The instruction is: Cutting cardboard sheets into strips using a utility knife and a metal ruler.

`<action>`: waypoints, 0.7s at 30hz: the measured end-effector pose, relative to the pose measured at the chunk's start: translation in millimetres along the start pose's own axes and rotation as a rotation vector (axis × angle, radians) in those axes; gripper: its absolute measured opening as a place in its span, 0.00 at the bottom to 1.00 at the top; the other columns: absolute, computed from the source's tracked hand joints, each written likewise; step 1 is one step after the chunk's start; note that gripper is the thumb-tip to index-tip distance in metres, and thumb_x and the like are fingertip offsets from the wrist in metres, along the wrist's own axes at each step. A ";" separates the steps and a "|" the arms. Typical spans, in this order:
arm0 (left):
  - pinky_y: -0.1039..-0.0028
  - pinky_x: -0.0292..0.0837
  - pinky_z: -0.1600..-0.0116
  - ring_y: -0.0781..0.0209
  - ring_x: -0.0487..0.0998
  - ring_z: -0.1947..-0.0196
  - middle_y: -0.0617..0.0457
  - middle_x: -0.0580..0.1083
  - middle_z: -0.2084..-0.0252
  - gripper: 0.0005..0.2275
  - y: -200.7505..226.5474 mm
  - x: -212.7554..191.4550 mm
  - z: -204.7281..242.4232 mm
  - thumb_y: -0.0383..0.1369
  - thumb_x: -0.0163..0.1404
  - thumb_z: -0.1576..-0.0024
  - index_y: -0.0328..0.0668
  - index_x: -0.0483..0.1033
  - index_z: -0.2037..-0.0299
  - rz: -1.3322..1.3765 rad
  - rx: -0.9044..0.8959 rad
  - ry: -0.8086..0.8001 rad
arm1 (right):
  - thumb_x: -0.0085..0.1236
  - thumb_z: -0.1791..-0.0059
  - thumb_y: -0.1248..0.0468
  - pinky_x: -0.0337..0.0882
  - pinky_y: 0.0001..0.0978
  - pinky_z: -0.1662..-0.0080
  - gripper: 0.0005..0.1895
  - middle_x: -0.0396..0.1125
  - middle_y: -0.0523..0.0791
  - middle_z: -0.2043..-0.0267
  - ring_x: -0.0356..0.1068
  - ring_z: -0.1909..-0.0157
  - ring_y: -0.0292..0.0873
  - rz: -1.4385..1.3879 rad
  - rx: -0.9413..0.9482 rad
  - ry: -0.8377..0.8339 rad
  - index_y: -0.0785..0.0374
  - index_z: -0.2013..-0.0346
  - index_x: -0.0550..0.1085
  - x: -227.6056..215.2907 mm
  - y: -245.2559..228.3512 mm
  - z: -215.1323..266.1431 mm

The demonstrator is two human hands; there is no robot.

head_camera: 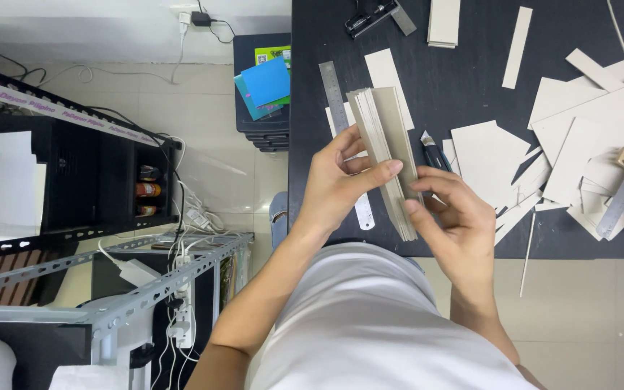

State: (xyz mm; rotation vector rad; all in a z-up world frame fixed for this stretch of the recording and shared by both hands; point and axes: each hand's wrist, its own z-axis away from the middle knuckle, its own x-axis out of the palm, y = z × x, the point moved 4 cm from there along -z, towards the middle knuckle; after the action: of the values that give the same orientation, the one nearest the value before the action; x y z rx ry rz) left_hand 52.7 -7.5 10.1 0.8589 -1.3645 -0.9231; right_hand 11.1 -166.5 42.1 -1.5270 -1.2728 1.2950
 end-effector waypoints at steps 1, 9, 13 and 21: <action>0.55 0.78 0.53 0.34 0.79 0.54 0.25 0.74 0.53 0.37 0.8 0.5 -0.1 0.35 0.65 0.54 0.14 0.62 0.40 -0.008 0.004 0.002 | 0.61 0.56 0.78 0.76 0.49 0.53 0.10 0.70 0.62 0.55 0.71 0.45 0.60 -0.021 -0.002 0.002 0.76 0.60 0.74 -0.1 1.7 -0.2; 0.56 0.78 0.53 0.36 0.79 0.54 0.26 0.74 0.53 0.37 0.5 1.1 0.7 0.34 0.65 0.54 0.14 0.62 0.40 -0.003 0.012 0.006 | 0.61 0.56 0.78 0.77 0.49 0.52 0.09 0.71 0.61 0.57 0.71 0.45 0.61 -0.025 -0.002 0.010 0.76 0.61 0.75 0.7 0.0 -0.3; 0.57 0.78 0.53 0.37 0.79 0.53 0.26 0.74 0.52 0.37 -2.9 -0.2 0.4 0.34 0.65 0.54 0.13 0.61 0.39 0.004 0.018 -0.002 | 0.60 0.55 0.78 0.77 0.49 0.52 0.08 0.71 0.61 0.57 0.72 0.46 0.61 -0.026 -0.008 0.008 0.76 0.61 0.75 1.4 -2.2 -0.8; 0.57 0.78 0.53 0.38 0.79 0.53 0.27 0.74 0.52 0.37 -2.1 -1.4 1.5 0.35 0.65 0.54 0.14 0.61 0.39 0.004 0.000 0.001 | 0.57 0.53 0.79 0.77 0.47 0.54 0.06 0.71 0.61 0.58 0.74 0.49 0.58 0.038 -0.018 0.018 0.76 0.62 0.77 -1.3 -4.1 -0.8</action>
State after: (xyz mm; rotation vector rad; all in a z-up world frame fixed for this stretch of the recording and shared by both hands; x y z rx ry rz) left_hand 51.2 -7.0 7.6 0.8559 -1.3648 -0.9190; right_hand 11.0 -166.8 46.5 -1.5787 -1.2533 1.2944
